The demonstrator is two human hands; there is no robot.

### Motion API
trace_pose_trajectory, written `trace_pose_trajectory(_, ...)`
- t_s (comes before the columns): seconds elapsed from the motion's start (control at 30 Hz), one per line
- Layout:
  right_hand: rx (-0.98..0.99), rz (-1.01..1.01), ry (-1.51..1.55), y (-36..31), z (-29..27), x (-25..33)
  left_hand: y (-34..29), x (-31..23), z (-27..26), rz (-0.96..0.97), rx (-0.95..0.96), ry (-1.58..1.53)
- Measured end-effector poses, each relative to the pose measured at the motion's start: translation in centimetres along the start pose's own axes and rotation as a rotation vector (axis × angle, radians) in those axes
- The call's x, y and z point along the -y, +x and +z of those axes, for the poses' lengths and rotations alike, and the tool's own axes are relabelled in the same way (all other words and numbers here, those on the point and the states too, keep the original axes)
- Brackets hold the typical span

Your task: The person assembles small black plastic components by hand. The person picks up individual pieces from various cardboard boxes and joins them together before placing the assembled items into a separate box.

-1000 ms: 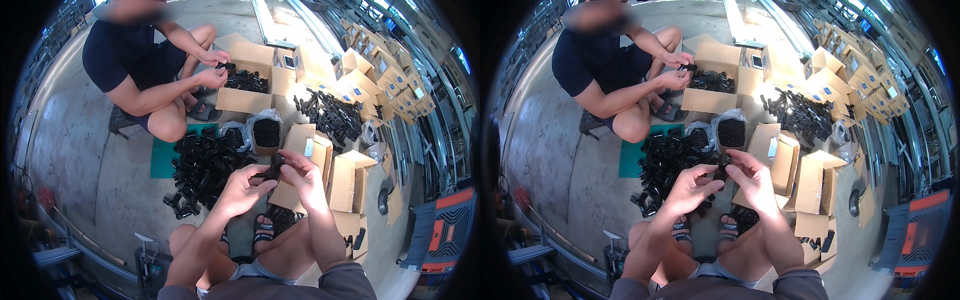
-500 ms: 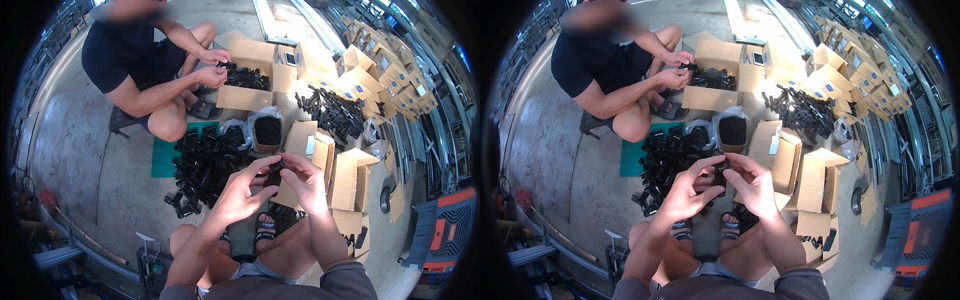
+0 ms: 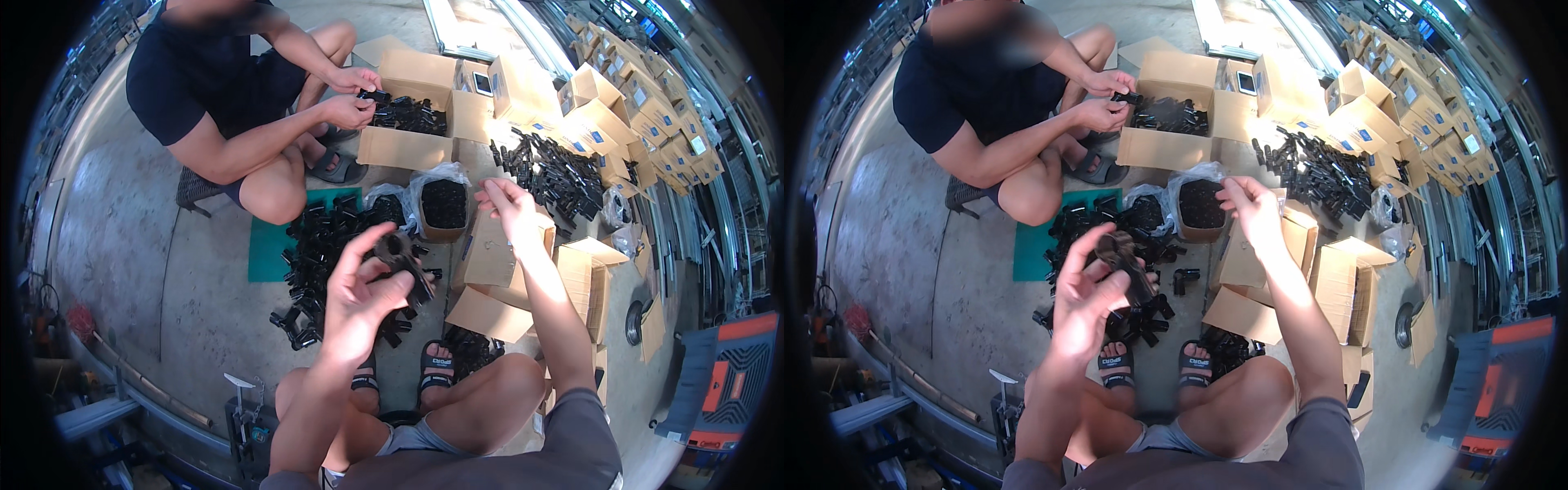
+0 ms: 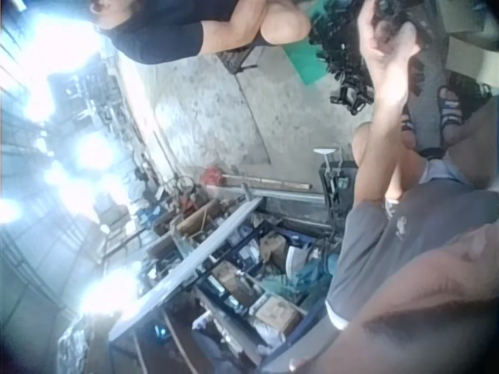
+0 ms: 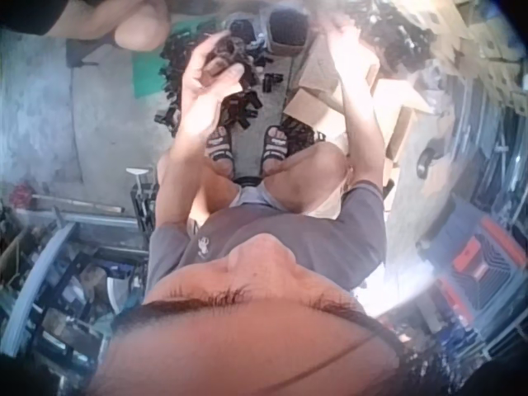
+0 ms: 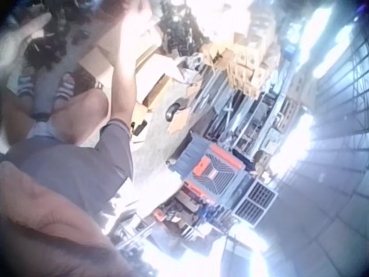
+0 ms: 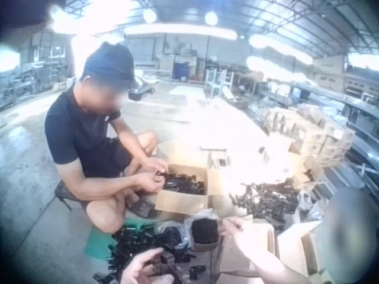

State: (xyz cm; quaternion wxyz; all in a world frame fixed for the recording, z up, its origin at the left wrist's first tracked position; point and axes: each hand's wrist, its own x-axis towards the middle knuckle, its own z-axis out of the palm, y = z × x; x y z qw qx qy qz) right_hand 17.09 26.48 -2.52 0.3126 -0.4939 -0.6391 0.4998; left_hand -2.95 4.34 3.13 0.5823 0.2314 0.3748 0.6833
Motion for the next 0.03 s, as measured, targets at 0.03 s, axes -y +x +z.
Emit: trace_pose_trajectory(0.03,-0.034,0.071,-0.059,2.25,0.07,-2.03,0.47,-0.11,-0.23,-0.010,-0.057,-0.055)
